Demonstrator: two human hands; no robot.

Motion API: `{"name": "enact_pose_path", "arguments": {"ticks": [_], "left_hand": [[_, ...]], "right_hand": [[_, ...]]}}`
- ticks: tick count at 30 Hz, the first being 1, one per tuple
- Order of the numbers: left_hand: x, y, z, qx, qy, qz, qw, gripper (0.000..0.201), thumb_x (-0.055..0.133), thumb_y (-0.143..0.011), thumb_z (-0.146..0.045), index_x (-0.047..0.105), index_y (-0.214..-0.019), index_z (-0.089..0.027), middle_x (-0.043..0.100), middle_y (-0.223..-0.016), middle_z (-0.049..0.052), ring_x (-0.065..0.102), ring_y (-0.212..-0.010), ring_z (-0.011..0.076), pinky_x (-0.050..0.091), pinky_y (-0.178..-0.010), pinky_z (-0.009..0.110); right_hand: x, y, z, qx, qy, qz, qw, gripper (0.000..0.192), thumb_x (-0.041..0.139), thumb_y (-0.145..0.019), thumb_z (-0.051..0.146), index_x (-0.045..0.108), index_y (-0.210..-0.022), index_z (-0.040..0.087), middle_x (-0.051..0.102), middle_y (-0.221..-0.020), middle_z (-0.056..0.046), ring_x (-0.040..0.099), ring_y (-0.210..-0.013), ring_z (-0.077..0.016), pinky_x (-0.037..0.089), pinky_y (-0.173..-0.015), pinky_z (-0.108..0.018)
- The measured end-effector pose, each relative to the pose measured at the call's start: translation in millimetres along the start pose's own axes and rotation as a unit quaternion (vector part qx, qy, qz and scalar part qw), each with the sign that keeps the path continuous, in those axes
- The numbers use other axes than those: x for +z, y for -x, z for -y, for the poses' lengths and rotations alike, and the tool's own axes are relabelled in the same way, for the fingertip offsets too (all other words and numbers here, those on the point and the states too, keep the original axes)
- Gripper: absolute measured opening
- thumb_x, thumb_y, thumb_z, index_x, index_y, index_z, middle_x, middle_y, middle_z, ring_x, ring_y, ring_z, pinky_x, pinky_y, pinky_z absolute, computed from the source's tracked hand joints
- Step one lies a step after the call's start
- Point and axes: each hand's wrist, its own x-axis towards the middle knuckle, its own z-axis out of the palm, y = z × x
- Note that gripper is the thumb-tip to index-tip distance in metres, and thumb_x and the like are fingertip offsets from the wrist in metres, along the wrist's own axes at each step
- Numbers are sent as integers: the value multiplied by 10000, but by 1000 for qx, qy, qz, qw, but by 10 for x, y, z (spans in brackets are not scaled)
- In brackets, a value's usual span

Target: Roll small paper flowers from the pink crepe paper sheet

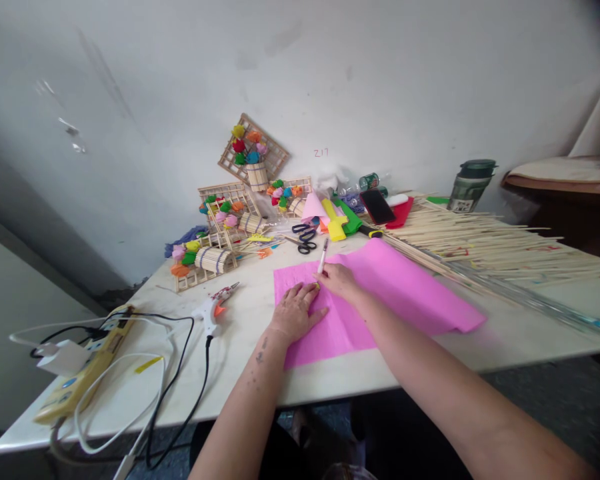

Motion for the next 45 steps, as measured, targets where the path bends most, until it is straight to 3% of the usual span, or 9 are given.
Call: {"name": "enact_pose_path", "arguments": {"ticks": [16,35,45], "left_hand": [[-19,4,0,-4,7,1,1000,515,314,-843,-520,418,-1242,-212,430,-1310,33,325,-1233,230,288,-1028,404],[-9,-5,-5,-9,16,5,1000,496,333,-839,-509,409,-1244,-235,438,-1306,27,309,-1241,246,290,-1017,437],[-20,-6,-8,-16,17,16,1000,508,315,-842,-514,396,-1256,-230,425,-1318,15,294,-1250,230,264,-1033,412]], "right_hand": [[-43,3,-3,17,-28,-14,999,308,426,-795,417,631,-818,188,669,-768,-48,583,-714,-150,320,-557,-217],[-63,2,-24,22,-27,28,999,286,466,-761,420,636,-795,192,666,-770,-37,575,-693,-143,328,-545,-210],[-24,-11,-69,38,-106,-24,993,326,461,-759,452,643,-783,182,650,-712,-31,564,-646,-133,342,-545,-204]]}}
